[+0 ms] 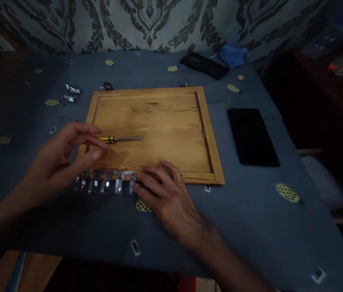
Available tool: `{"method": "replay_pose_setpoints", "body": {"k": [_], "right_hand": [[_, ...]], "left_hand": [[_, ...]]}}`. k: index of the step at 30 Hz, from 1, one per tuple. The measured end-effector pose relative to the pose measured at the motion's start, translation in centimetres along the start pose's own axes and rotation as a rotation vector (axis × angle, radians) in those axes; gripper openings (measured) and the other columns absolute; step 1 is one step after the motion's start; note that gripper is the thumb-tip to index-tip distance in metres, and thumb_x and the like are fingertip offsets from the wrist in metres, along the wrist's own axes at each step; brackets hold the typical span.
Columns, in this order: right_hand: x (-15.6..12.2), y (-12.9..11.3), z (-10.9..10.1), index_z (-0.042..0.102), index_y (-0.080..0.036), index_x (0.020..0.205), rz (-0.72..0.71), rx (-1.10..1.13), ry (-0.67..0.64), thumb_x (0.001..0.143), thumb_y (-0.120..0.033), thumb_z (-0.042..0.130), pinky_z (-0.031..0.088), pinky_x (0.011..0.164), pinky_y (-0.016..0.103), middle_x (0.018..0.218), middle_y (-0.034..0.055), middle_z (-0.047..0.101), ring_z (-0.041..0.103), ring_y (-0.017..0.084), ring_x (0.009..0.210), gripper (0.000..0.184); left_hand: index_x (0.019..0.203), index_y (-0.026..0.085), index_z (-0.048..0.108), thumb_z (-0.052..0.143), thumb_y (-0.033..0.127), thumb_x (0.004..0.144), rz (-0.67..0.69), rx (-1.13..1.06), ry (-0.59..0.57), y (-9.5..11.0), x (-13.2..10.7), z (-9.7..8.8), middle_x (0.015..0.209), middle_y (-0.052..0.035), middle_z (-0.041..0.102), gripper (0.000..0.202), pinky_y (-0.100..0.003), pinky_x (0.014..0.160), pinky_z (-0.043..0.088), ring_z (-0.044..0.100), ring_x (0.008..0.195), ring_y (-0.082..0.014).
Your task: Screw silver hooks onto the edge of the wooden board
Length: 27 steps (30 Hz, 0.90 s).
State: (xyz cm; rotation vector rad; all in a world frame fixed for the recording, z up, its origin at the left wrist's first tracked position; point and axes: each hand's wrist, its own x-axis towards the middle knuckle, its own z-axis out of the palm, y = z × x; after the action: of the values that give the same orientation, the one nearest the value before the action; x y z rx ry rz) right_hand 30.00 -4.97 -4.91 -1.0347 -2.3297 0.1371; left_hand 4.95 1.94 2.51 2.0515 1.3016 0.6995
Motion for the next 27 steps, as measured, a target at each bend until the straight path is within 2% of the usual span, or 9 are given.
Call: {"method": "replay_pose_setpoints", "body": {"k": [9, 14, 20, 23, 26, 27], "right_hand": [[0.0, 0.3, 0.4, 0.073, -0.023, 0.111, -0.031, 0.011, 0.015, 0.098, -0.01, 0.055, 0.049, 0.102, 0.047, 0.12, 0.0042, 0.077, 0.063, 0.023, 0.117, 0.025], [0.0, 0.2, 0.6, 0.073, -0.024, 0.108, -0.024, 0.008, 0.06, 0.102, -0.013, 0.051, 0.051, 0.099, 0.044, 0.117, 0.0033, 0.077, 0.063, 0.022, 0.116, 0.025], [-0.2, 0.4, 0.9, 0.074, -0.022, 0.11, -0.042, 0.023, 0.056, 0.098, -0.009, 0.054, 0.052, 0.098, 0.046, 0.118, 0.0055, 0.077, 0.064, 0.023, 0.116, 0.026], [-0.1, 0.5, 0.7, 0.074, -0.022, 0.112, -0.051, 0.023, 0.051, 0.095, -0.007, 0.056, 0.054, 0.096, 0.046, 0.118, 0.0058, 0.078, 0.064, 0.024, 0.116, 0.029], [0.1, 0.4, 0.4, 0.074, -0.021, 0.113, -0.069, 0.004, 0.052, 0.096, -0.007, 0.056, 0.054, 0.094, 0.045, 0.117, 0.006, 0.078, 0.065, 0.024, 0.115, 0.029], [0.2, 0.3, 0.3, 0.074, -0.021, 0.112, -0.069, -0.004, 0.053, 0.096, -0.007, 0.054, 0.055, 0.093, 0.044, 0.116, 0.0061, 0.078, 0.066, 0.024, 0.114, 0.028]], "left_hand": [[0.115, 0.023, 0.056, 0.058, 0.035, 0.095, 0.023, -0.051, 0.046, -1.3, 0.4, 0.7, 0.099, -0.004, 0.076, 0.023, -0.037, 0.085, 0.055, 0.071, 0.101, -0.0247], [0.113, 0.022, 0.058, 0.06, 0.039, 0.094, 0.024, -0.04, 0.111, -1.8, 0.6, 0.5, 0.099, -0.0056, 0.075, 0.026, -0.037, 0.083, 0.055, 0.07, 0.101, -0.0255], [0.107, 0.022, 0.06, 0.061, 0.043, 0.092, 0.005, -0.072, 0.198, -3.2, 1.5, 0.0, 0.093, -0.0037, 0.074, 0.026, -0.036, 0.08, 0.053, 0.07, 0.09, -0.0225], [0.105, 0.022, 0.06, 0.06, 0.039, 0.093, 0.044, -0.119, 0.2, -2.0, 0.9, -0.4, 0.093, -0.0036, 0.074, 0.021, -0.036, 0.082, 0.054, 0.07, 0.089, -0.0211], [0.105, 0.023, 0.063, 0.055, 0.027, 0.097, 0.203, -0.104, 0.109, 1.9, -0.9, -0.6, 0.097, -0.0031, 0.075, 0.012, -0.035, 0.083, 0.055, 0.07, 0.09, -0.0192], [0.105, 0.025, 0.065, 0.054, 0.024, 0.097, 0.286, -0.059, 0.025, 3.4, -1.6, -0.5, 0.099, -0.0024, 0.075, 0.013, -0.035, 0.084, 0.056, 0.07, 0.092, -0.019]]}}
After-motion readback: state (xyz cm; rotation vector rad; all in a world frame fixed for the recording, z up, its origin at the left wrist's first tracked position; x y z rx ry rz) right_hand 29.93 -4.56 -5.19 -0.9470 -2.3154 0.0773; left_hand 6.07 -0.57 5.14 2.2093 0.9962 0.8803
